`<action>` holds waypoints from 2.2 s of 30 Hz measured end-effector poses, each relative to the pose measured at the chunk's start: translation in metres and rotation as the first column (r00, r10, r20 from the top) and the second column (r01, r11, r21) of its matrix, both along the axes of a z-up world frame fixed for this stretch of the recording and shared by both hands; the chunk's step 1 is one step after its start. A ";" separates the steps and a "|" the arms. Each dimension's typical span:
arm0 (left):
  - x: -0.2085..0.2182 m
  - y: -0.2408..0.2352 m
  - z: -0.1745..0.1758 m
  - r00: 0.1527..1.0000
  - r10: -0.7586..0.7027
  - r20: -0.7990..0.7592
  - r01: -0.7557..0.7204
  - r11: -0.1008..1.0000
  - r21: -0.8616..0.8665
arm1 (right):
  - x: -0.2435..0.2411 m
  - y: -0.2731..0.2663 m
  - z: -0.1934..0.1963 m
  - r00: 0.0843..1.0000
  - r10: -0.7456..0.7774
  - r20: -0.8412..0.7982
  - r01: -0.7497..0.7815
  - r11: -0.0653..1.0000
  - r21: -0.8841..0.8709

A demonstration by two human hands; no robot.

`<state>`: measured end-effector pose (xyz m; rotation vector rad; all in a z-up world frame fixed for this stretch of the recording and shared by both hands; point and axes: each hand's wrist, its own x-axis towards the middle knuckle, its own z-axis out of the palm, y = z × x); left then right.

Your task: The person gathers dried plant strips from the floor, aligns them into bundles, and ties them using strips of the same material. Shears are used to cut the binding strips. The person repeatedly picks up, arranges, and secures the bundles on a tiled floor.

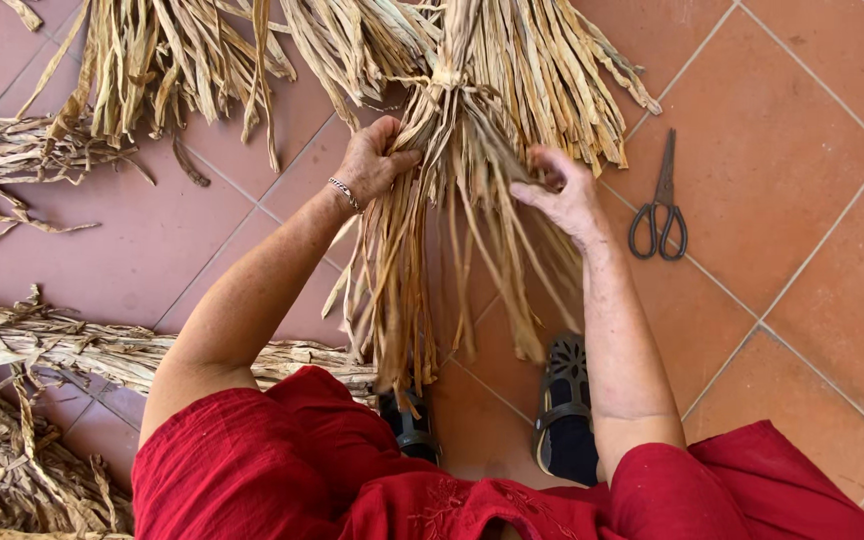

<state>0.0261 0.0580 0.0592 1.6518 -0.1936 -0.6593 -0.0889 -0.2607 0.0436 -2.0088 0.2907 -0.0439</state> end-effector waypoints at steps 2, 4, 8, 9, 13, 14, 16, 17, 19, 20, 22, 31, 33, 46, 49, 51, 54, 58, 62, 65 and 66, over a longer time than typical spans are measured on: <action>-0.004 -0.007 -0.004 0.998 0.016 -0.054 -0.018 0.999 -0.035 | 0.002 0.006 0.023 0.978 0.098 0.184 -0.069 0.985 -0.156; -0.006 -0.013 -0.005 0.999 -0.017 -0.035 0.013 0.994 -0.106 | 0.017 0.010 0.048 0.943 0.115 0.313 -0.070 0.986 -0.151; -0.011 -0.033 0.004 0.988 -0.149 -0.024 0.147 0.985 -0.095 | 0.050 0.024 0.088 0.968 0.197 0.155 -0.237 0.923 0.303; -0.015 -0.035 0.006 0.983 -0.183 -0.004 0.182 0.979 -0.096 | 0.055 0.026 0.094 0.967 0.222 0.125 -0.252 0.906 0.340; -0.011 -0.033 0.019 0.920 -0.351 0.177 0.338 0.936 0.097 | 0.067 0.030 0.102 0.947 0.313 0.068 -0.308 0.833 0.459; -0.005 -0.030 0.023 0.882 -0.406 0.239 0.365 0.910 0.198 | 0.068 0.030 0.103 0.952 0.298 0.065 -0.295 0.843 0.450; 0.012 -0.018 0.030 0.957 -0.253 0.142 0.225 0.956 0.187 | 0.068 0.030 0.102 0.961 0.271 0.061 -0.270 0.860 0.433; 0.021 -0.012 0.033 0.981 -0.171 0.091 0.152 0.971 0.187 | 0.067 0.031 0.101 0.962 0.264 0.077 -0.269 0.848 0.456; 0.037 -0.014 0.033 0.894 -0.189 0.406 0.000 0.907 0.422 | 0.063 0.033 0.101 0.963 0.246 0.107 -0.266 0.825 0.499; 0.043 -0.015 0.031 0.810 -0.225 0.542 -0.103 0.855 0.509 | 0.061 0.036 0.100 0.967 0.229 0.110 -0.254 0.839 0.482; 0.050 -0.028 0.021 0.750 -0.377 0.543 -0.146 0.706 0.693 | 0.057 0.043 0.099 0.973 0.198 0.120 -0.231 0.869 0.438; 0.085 -0.044 -0.046 0.581 -0.792 0.187 -0.067 0.182 0.981 | 0.055 0.029 0.067 0.976 -0.088 0.201 -0.021 0.874 0.486; 0.094 -0.029 -0.058 0.561 -0.809 0.176 -0.136 0.119 0.984 | 0.056 0.020 0.059 0.964 -0.165 0.208 0.044 0.871 0.490; 0.111 0.091 -0.101 0.746 -0.630 0.216 -0.231 0.060 0.971 | 0.067 -0.021 0.101 0.957 -0.277 0.083 0.240 0.921 0.306; 0.097 0.152 -0.101 0.788 -0.562 0.252 -0.391 -0.139 0.910 | 0.057 -0.084 0.164 0.849 -0.404 0.341 0.139 0.794 0.592; 0.087 0.174 -0.091 0.819 -0.521 0.240 -0.409 -0.237 0.881 | 0.045 -0.126 0.204 0.874 -0.398 0.279 0.180 0.799 0.575; 0.092 0.151 -0.055 0.881 -0.473 0.011 -0.144 -0.246 0.958 | 0.044 -0.162 0.222 0.927 -0.292 0.236 0.108 0.811 0.575; 0.082 0.044 0.016 0.797 -0.604 -0.020 0.034 0.012 0.999 | 0.066 -0.171 0.213 0.946 -0.103 0.307 -0.081 0.843 0.531; 0.044 -0.074 0.077 0.744 -0.362 0.562 0.059 0.873 0.485 | 0.099 -0.152 0.208 0.933 -0.123 0.339 -0.021 0.920 0.391; 0.037 -0.122 0.094 0.746 -0.241 0.621 0.131 0.967 0.219 | 0.115 -0.118 0.203 0.907 -0.179 0.382 -0.019 0.887 0.461; 0.036 -0.131 0.093 0.815 -0.225 0.534 0.201 0.974 0.105 | 0.118 -0.107 0.202 0.897 -0.207 0.390 -0.020 0.863 0.505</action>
